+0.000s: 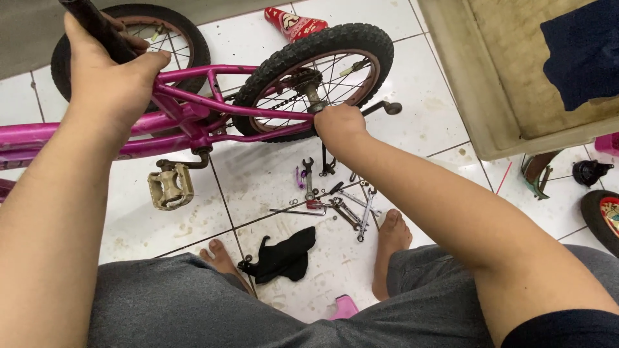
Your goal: Removing the rear wheel from a bicycle by loosening the axle nuts with a wrench and pulling it from the frame.
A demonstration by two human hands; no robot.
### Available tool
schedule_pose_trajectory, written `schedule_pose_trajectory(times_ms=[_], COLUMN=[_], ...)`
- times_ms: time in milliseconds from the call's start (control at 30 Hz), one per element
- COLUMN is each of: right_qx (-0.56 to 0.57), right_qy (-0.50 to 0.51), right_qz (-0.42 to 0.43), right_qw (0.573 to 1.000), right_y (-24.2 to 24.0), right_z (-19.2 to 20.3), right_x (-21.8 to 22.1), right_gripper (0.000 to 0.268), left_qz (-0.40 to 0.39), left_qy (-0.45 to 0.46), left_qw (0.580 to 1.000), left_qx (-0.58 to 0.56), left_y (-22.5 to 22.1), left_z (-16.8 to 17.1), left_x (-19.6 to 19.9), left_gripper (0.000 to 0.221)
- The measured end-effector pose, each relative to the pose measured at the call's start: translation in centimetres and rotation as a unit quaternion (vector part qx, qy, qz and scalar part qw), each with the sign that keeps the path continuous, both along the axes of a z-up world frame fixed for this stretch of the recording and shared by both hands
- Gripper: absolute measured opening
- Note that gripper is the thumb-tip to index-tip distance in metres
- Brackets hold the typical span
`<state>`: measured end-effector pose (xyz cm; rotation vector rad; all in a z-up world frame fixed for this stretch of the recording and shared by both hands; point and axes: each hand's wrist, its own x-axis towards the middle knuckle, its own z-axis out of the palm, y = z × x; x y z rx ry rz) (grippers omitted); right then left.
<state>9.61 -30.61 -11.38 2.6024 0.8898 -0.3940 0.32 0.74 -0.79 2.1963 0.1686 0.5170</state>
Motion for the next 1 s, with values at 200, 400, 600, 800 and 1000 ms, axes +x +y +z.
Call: schedule_pose_trajectory(times_ms=[200,400,600,800,1000], right_qx=[-0.027,-0.011,0.056,-0.013,0.002], right_qy=[-0.032,-0.033,-0.126,-0.093,-0.038], right_qz=[0.118,0.134,0.149,0.091,0.043], right_qw=[0.992,0.990,0.979,0.991,0.998], right_y=[0.0,-2.5,-3.7,-2.4,-3.1], right_z=[1.4,2.2,-0.4,-0.4,1.1], right_x=[0.8,1.1,-0.3,-0.6,0.7], right_gripper=[0.015,0.014,0.013,0.011,0.013], left_qz=[-0.010,-0.029,-0.023,-0.034,-0.017], left_qy=[0.007,-0.018,0.005,-0.006,0.007], left_qw=[1.000,0.999,0.999,0.999,0.999], left_qx=[0.007,-0.004,-0.029,-0.019,-0.027], left_y=[-0.3,0.5,0.2,0.4,0.2], left_z=[0.5,-0.4,-0.1,-0.4,-0.2], left_x=[-0.3,0.1,-0.1,-0.2,-0.4], left_gripper=[0.051,0.053,0.052,0.058,0.055])
